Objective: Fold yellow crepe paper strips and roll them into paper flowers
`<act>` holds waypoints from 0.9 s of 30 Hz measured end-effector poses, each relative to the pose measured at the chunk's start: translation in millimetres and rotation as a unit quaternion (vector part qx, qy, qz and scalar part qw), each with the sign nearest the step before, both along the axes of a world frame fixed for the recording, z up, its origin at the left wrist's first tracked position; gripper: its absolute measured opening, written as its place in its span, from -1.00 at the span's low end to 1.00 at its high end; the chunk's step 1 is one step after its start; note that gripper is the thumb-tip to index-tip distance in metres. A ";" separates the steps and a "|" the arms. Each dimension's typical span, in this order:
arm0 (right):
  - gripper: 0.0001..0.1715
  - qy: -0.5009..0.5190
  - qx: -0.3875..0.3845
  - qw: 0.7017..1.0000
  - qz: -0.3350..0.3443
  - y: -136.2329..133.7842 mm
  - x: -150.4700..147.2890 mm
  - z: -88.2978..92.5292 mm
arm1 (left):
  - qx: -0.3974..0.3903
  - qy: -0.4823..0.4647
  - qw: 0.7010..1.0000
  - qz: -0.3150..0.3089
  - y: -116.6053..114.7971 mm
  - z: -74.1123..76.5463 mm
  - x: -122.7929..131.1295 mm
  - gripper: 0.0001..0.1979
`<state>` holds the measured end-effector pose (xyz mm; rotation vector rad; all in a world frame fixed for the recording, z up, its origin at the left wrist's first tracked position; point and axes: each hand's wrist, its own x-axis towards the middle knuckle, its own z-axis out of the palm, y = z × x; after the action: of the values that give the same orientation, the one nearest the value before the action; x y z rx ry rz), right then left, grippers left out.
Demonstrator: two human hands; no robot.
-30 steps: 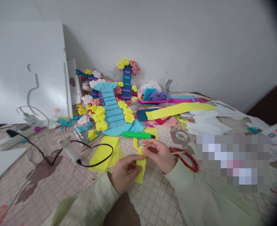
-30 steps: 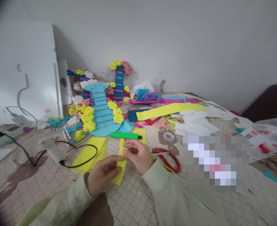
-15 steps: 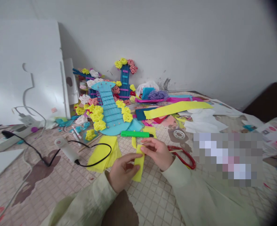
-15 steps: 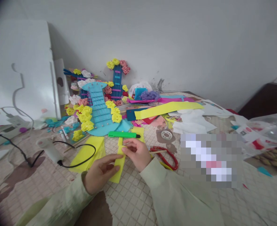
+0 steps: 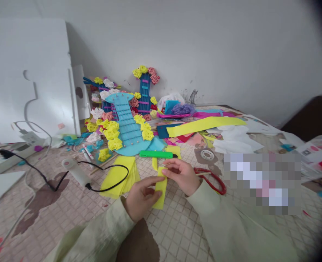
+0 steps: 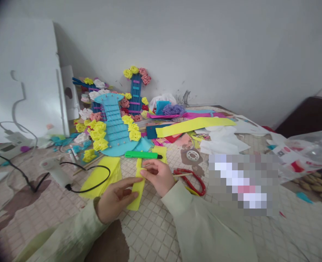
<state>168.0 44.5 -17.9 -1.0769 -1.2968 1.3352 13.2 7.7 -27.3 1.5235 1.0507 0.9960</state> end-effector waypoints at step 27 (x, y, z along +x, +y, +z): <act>-0.73 0.068 -0.040 0.997 -0.014 5.0 4.8 -3.7 | -0.009 0.009 1.000 0.019 0.7 -4.1 -1.8 -0.68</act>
<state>172.8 49.5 -21.6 -1.0353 -1.1324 1.4247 11.4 8.4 -31.4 1.5058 1.1019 0.9972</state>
